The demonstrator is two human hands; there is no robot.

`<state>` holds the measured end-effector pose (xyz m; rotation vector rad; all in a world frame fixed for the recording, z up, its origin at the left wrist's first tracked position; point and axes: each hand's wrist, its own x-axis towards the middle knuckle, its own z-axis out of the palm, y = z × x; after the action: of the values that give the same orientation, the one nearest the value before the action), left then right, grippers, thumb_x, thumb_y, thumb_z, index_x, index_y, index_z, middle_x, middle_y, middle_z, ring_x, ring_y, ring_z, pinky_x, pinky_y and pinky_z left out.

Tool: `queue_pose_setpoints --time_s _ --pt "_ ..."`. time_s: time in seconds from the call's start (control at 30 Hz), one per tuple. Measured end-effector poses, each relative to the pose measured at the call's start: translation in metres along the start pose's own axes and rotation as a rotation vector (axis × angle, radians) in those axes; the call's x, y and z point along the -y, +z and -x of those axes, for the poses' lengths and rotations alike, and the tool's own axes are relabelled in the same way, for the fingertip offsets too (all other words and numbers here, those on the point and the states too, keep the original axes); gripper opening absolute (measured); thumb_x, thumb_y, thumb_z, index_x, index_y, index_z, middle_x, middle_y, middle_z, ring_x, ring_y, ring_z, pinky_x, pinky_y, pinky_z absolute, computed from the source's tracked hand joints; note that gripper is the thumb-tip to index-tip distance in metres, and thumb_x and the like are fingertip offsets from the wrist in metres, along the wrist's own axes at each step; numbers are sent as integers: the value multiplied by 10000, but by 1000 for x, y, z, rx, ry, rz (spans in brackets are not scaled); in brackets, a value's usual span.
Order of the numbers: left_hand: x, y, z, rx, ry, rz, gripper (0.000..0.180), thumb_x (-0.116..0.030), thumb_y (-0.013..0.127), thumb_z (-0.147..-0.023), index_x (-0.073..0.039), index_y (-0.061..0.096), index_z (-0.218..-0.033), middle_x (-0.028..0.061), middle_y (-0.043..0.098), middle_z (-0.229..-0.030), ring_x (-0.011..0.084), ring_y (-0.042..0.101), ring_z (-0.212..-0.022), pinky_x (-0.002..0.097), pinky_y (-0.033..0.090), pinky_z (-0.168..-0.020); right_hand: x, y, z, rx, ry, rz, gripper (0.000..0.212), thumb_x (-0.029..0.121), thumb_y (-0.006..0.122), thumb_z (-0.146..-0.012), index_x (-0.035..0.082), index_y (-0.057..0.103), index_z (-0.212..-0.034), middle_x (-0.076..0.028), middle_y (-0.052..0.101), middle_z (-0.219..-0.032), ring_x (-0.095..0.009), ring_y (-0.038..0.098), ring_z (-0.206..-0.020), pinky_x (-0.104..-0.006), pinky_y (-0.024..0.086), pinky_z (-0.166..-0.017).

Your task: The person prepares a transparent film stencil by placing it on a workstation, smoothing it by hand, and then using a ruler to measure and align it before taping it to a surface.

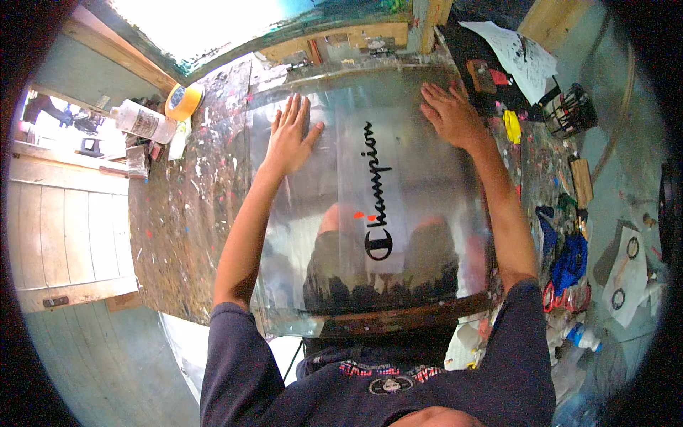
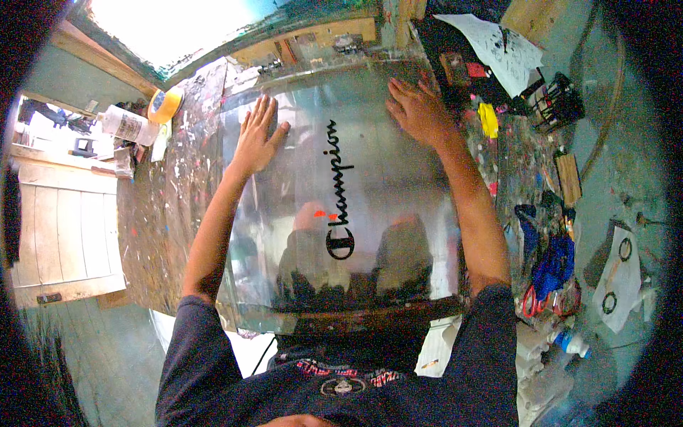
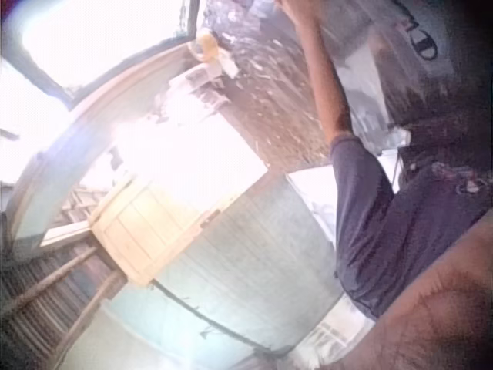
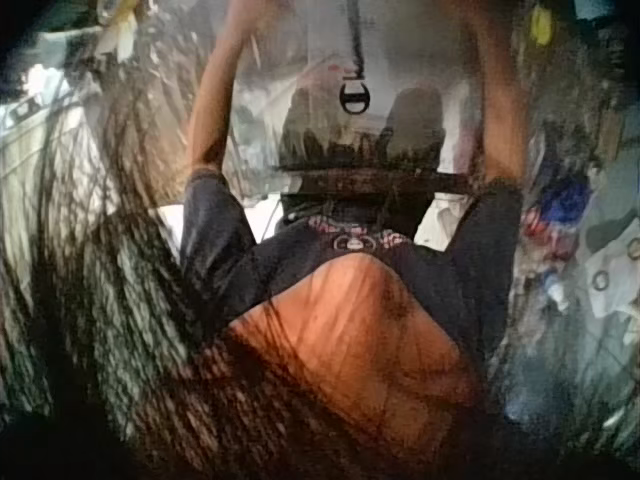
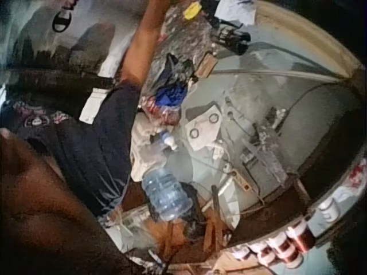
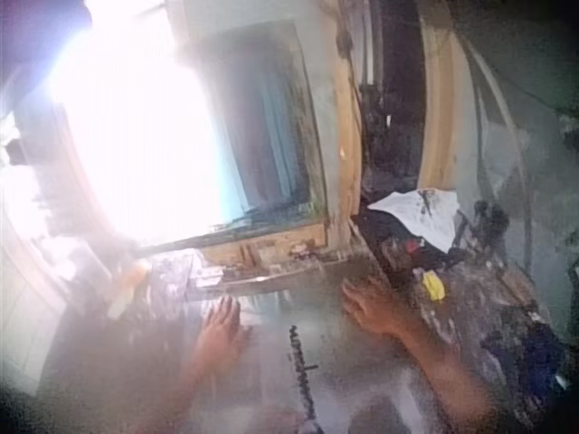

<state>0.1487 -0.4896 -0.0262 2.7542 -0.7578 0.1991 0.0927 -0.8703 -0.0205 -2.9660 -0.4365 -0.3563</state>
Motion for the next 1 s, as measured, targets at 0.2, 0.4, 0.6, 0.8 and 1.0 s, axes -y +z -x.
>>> queue_pose_setpoints --time_s 0.2,0.4,0.6,0.8,1.0 --pt "-36 -57 20 -215 161 32 682 -376 551 -991 -8 354 -1530 213 274 -1618 353 250 -1508 490 149 -1235 11 -52 50 -344 57 -64 484 341 570 -989 4 581 -1337 -192 592 -1366 -357 570 -1251 -460 444 -1066" --pt "-129 -90 149 65 354 162 675 -313 645 -916 -35 429 -1491 196 317 -1604 350 258 -1508 527 172 -1225 59 -106 214 1 932 320 479 402 640 -930 -22 677 -1149 -257 672 -1105 -432 640 -1019 -495 525 -885" --pt "-133 -67 210 136 151 92 677 -308 597 -947 -2 383 -1512 174 329 -1603 324 242 -1516 518 140 -1231 53 -78 247 -32 932 177 415 372 664 -911 -24 686 -1035 -264 680 -1087 -435 629 -1069 -490 518 -908" --pt "-141 -59 227 88 69 136 670 -313 584 -965 -54 357 -1540 156 295 -1624 308 212 -1529 490 124 -1239 48 -87 242 -111 975 8 353 191 579 -925 -29 485 -1185 -316 684 -926 -540 644 -868 -602 489 -793" --pt "-135 -62 246 74 3 78 672 -339 559 -976 -46 349 -1544 142 299 -1626 303 210 -1530 497 123 -1234 184 -121 283 -241 896 -477 433 174 531 -1002 -15 435 -1379 -284 654 -1155 -448 649 -1045 -492 495 -894"
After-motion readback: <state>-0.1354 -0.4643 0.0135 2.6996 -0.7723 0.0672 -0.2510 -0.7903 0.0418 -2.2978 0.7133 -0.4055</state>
